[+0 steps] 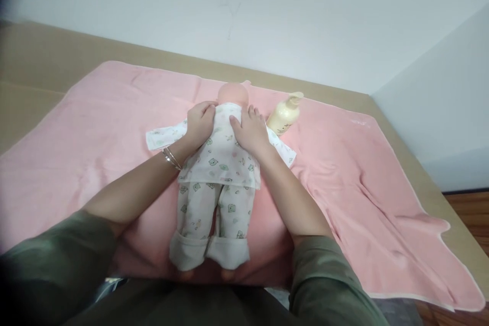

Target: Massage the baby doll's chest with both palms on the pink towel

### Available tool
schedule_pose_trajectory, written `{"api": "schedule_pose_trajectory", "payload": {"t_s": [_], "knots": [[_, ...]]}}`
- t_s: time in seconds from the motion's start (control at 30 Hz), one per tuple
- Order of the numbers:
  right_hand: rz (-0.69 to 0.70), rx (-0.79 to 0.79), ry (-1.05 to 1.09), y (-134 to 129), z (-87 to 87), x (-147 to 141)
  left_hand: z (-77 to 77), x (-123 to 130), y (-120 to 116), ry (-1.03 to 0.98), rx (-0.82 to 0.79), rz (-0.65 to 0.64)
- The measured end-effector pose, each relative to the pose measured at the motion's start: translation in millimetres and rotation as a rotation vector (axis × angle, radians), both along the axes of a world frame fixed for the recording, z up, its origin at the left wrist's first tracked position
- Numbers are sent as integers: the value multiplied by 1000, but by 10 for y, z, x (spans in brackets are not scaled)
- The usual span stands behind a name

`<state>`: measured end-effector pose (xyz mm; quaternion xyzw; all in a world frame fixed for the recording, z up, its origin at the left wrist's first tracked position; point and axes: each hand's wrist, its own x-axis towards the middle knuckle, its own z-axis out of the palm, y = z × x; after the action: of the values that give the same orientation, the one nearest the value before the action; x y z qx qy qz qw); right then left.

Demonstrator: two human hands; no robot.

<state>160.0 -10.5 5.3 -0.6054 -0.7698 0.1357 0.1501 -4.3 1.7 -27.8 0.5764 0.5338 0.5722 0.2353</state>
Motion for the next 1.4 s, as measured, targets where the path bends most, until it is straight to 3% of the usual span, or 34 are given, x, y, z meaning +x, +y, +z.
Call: {"api": "schedule_pose_trajectory", "payload": {"t_s": [0.1,0.2,0.3,0.37,0.47,0.6,0.67,0.8,0.9,1.0,1.1,1.2,1.33,1.4], "knots": [[36,82,-57,-267,2,-159,-5,10,4,-131,-18,23],[295,191,-126,-508,20,-328,-2,19,9,-287,-27,56],[440,166,-138,-431,44,-305,-2,25,3,-343,-4,72],[404,105,-98,-236,44,-198,-5,26,-5,-338,0,78],[203,73,-6,8,12,-67,-12,30,-11,-333,-4,113],[-41,62,-18,-129,-29,-180,-19,43,-10,-348,14,138],[-28,97,-89,-354,-35,-314,-16,52,-15,-355,11,144],[182,223,-165,-688,-26,-471,0,63,-28,-353,-2,153],[302,201,-159,-612,0,-411,7,62,-20,-352,-31,155],[357,145,-111,-315,15,-260,2,59,-8,-342,-40,155],[289,111,-15,-15,-7,-106,-7,58,-12,-329,-23,157],[163,95,45,88,-51,-42,-12,62,-29,-316,-28,157],[-41,125,-9,-161,-96,-172,-7,76,-30,-349,-52,169],[-15,183,-51,-350,-96,-276,-1,79,-7,-386,-83,155]]}}
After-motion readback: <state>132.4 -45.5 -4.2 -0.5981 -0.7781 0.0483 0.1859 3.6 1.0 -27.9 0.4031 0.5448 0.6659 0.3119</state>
